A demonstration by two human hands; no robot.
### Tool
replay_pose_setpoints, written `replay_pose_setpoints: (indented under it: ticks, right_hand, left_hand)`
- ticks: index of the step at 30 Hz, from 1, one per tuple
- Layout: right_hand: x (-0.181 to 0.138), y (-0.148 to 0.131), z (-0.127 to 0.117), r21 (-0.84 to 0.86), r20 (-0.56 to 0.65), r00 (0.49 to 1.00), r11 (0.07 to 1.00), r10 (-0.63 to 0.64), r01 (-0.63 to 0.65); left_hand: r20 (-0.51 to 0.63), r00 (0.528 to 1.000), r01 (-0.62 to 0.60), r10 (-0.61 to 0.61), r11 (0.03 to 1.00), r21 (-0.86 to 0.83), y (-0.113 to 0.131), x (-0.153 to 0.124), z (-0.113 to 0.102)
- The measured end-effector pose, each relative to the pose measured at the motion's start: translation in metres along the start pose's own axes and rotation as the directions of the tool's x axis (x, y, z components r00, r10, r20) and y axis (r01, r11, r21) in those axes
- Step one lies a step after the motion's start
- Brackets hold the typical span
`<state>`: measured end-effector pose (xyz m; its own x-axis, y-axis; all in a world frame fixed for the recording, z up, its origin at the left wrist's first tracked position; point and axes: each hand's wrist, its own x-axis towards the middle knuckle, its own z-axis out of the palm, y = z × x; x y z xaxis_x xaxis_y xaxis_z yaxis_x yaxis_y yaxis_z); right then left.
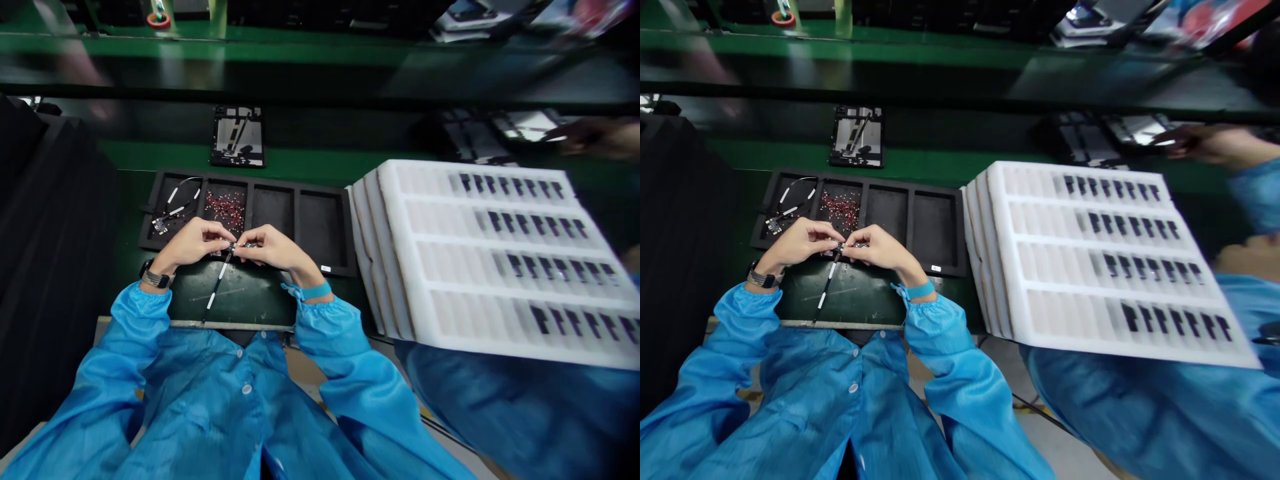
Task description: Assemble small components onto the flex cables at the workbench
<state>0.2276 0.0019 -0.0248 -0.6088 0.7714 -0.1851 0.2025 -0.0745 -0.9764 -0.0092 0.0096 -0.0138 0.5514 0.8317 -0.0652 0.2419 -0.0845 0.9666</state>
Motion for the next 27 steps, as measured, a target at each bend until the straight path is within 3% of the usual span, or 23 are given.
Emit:
replay_pose_setpoints:
  ticks: [9,21,27]
  right_hand:
    - [0.0,0.004,0.001,0.112,-0.055,0.998,0.994,0.011,-0.005]
    - [0.002,0.007,0.005,0.149,-0.066,0.997,0.989,0.031,-0.021]
    - [0.009,0.008,0.016,0.171,-0.286,0.958,0.983,-0.016,0.067]
  left_hand:
    - [-0.014,0.997,0.07,-0.072,0.991,-0.118,-0.003,0.002,0.004]
    - [-0.025,0.994,0.1,-0.105,0.984,-0.145,-0.006,0.001,0.005]
    - [-0.096,0.987,0.112,-0.131,0.977,-0.183,-0.005,0.0,-0.001]
